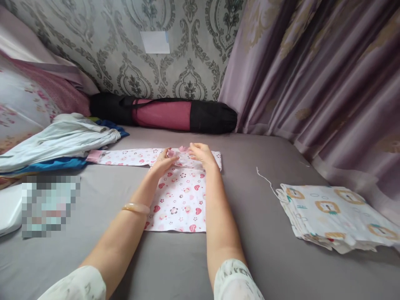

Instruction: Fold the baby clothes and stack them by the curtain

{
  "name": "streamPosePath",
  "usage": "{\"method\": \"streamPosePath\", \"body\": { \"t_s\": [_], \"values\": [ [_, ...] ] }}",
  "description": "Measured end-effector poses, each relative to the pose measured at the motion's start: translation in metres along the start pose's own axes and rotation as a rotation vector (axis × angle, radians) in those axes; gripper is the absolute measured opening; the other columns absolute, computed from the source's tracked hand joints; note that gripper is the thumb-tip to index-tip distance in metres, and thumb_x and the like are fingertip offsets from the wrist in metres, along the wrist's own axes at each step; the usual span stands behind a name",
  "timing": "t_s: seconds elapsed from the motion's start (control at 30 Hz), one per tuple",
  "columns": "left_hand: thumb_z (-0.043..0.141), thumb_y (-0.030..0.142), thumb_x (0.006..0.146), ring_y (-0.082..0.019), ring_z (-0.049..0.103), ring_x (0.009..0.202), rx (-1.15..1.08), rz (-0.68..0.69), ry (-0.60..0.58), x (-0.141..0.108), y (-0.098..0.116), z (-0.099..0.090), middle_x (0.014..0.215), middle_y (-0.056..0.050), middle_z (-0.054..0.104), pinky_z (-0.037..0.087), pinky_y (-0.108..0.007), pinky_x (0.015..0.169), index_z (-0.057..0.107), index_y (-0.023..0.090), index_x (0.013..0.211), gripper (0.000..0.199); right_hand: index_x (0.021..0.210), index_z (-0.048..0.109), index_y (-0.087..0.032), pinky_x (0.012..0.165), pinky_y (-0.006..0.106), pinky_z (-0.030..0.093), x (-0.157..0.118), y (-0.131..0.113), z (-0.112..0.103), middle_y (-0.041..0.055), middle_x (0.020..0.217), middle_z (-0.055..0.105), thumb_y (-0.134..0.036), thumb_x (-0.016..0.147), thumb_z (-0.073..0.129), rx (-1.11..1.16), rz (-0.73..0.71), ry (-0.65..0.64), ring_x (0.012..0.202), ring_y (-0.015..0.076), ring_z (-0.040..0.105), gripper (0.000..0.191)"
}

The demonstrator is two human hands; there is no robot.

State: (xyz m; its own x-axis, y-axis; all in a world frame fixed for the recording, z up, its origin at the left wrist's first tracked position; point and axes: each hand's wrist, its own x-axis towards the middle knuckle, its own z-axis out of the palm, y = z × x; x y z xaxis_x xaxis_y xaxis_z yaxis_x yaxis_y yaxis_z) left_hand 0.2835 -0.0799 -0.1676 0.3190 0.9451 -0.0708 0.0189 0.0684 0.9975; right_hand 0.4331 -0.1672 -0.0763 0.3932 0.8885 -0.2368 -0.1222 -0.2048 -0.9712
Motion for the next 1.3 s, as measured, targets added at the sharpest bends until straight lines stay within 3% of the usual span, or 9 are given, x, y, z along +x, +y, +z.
{"method": "streamPosePath", "body": {
  "t_s": [0.17, 0.33, 0.43, 0.53, 0.7, 0.77, 0.87, 1.17, 1.3],
  "values": [
    [0.065, 0.013, 0.069, -0.018, 0.061, 0.098, 0.114, 0.237, 0.017, 0.003, 0.003, -0.003, 0.121, -0.007, 0.06, 0.05, -0.033, 0.089, 0.038, 0.026, 0.147, 0.083, 0.088, 0.061, -0.017, 0.07, 0.023, 0.056, -0.003, -0.009, -0.055, 0.0065, 0.095, 0.073, -0.021, 0.095, 0.054, 0.184, -0.08, 0.233, 0.079, 0.0119, 0.07, 0.011],
    [0.062, 0.019, 0.07, -0.024, 0.06, 0.105, 0.204, 0.256, 0.06, 0.006, 0.002, -0.009, 0.11, -0.006, 0.067, 0.047, -0.038, 0.097, 0.064, 0.021, 0.122, 0.052, 0.093, 0.063, -0.016, 0.076, 0.025, 0.055, 0.009, 0.009, -0.079, 0.0073, 0.098, 0.072, -0.019, 0.094, 0.051, 0.071, -0.088, 0.382, 0.083, 0.0121, 0.069, 0.012],
    [0.061, 0.02, 0.072, -0.023, 0.061, 0.105, 0.248, 0.205, 0.106, 0.006, 0.002, -0.01, 0.107, -0.007, 0.069, 0.045, -0.037, 0.099, 0.069, 0.018, 0.11, 0.039, 0.106, 0.066, -0.013, 0.089, 0.031, 0.051, 0.022, 0.024, -0.073, 0.0114, 0.112, 0.07, -0.018, 0.094, 0.046, -0.315, -0.12, 0.42, 0.101, 0.0171, 0.066, 0.024],
    [0.062, 0.023, 0.075, -0.024, 0.061, 0.108, 0.324, 0.222, 0.114, 0.003, 0.005, -0.011, 0.111, -0.008, 0.069, 0.044, -0.036, 0.102, 0.069, 0.018, 0.109, 0.036, 0.123, 0.062, -0.013, 0.104, 0.032, 0.041, 0.028, 0.035, -0.058, 0.0138, 0.129, 0.062, -0.016, 0.095, 0.038, -0.768, -0.141, 0.336, 0.122, 0.0211, 0.056, 0.037],
    [0.049, 0.014, 0.078, -0.025, 0.06, 0.108, 0.612, 0.298, 0.089, 0.004, 0.005, -0.013, 0.112, -0.01, 0.068, 0.042, -0.036, 0.101, 0.068, 0.016, 0.113, 0.039, 0.148, 0.037, -0.01, 0.119, 0.043, 0.013, 0.024, 0.055, -0.033, 0.0136, 0.16, 0.025, -0.025, 0.098, 0.031, -1.228, -0.096, 0.246, 0.148, 0.0252, 0.017, 0.052],
    [0.046, 0.01, 0.077, -0.025, 0.059, 0.107, 0.717, 0.315, 0.078, 0.005, 0.003, -0.014, 0.11, -0.01, 0.068, 0.042, -0.037, 0.1, 0.067, 0.017, 0.115, 0.044, 0.153, 0.025, -0.007, 0.119, 0.046, 0.006, 0.024, 0.064, -0.027, 0.0141, 0.163, 0.013, -0.032, 0.1, 0.026, -1.29, -0.048, 0.248, 0.15, 0.0261, 0.005, 0.059],
    [0.045, 0.01, 0.077, -0.026, 0.058, 0.106, 0.815, 0.328, 0.085, 0.006, -0.001, -0.015, 0.109, -0.014, 0.065, 0.042, -0.038, 0.099, 0.064, 0.013, 0.118, 0.046, 0.155, 0.017, -0.005, 0.119, 0.044, 0.004, 0.026, 0.074, -0.023, 0.0139, 0.163, 0.009, -0.04, 0.102, 0.019, -1.324, -0.021, 0.258, 0.15, 0.0257, 0.002, 0.064],
    [0.045, 0.015, 0.083, -0.027, 0.055, 0.109, 0.86, 0.302, 0.133, 0.006, -0.004, -0.018, 0.108, -0.014, 0.06, 0.041, -0.039, 0.099, 0.066, 0.015, 0.11, 0.034, 0.155, 0.017, -0.005, 0.119, 0.044, 0.005, 0.028, 0.077, -0.023, 0.0133, 0.163, 0.011, -0.045, 0.101, 0.017, -1.33, -0.03, 0.274, 0.149, 0.0255, 0.005, 0.067],
    [0.043, 0.016, 0.085, -0.034, 0.045, 0.124, 0.891, 0.333, 0.198, 0.002, -0.002, -0.017, 0.132, -0.02, 0.051, 0.037, -0.049, 0.103, 0.064, 0.014, 0.112, 0.034, 0.154, 0.021, -0.005, 0.119, 0.046, 0.005, 0.027, 0.072, -0.027, 0.0151, 0.162, 0.012, -0.045, 0.101, 0.014, -1.28, -0.044, 0.312, 0.149, 0.0266, 0.005, 0.067]
  ]
}}
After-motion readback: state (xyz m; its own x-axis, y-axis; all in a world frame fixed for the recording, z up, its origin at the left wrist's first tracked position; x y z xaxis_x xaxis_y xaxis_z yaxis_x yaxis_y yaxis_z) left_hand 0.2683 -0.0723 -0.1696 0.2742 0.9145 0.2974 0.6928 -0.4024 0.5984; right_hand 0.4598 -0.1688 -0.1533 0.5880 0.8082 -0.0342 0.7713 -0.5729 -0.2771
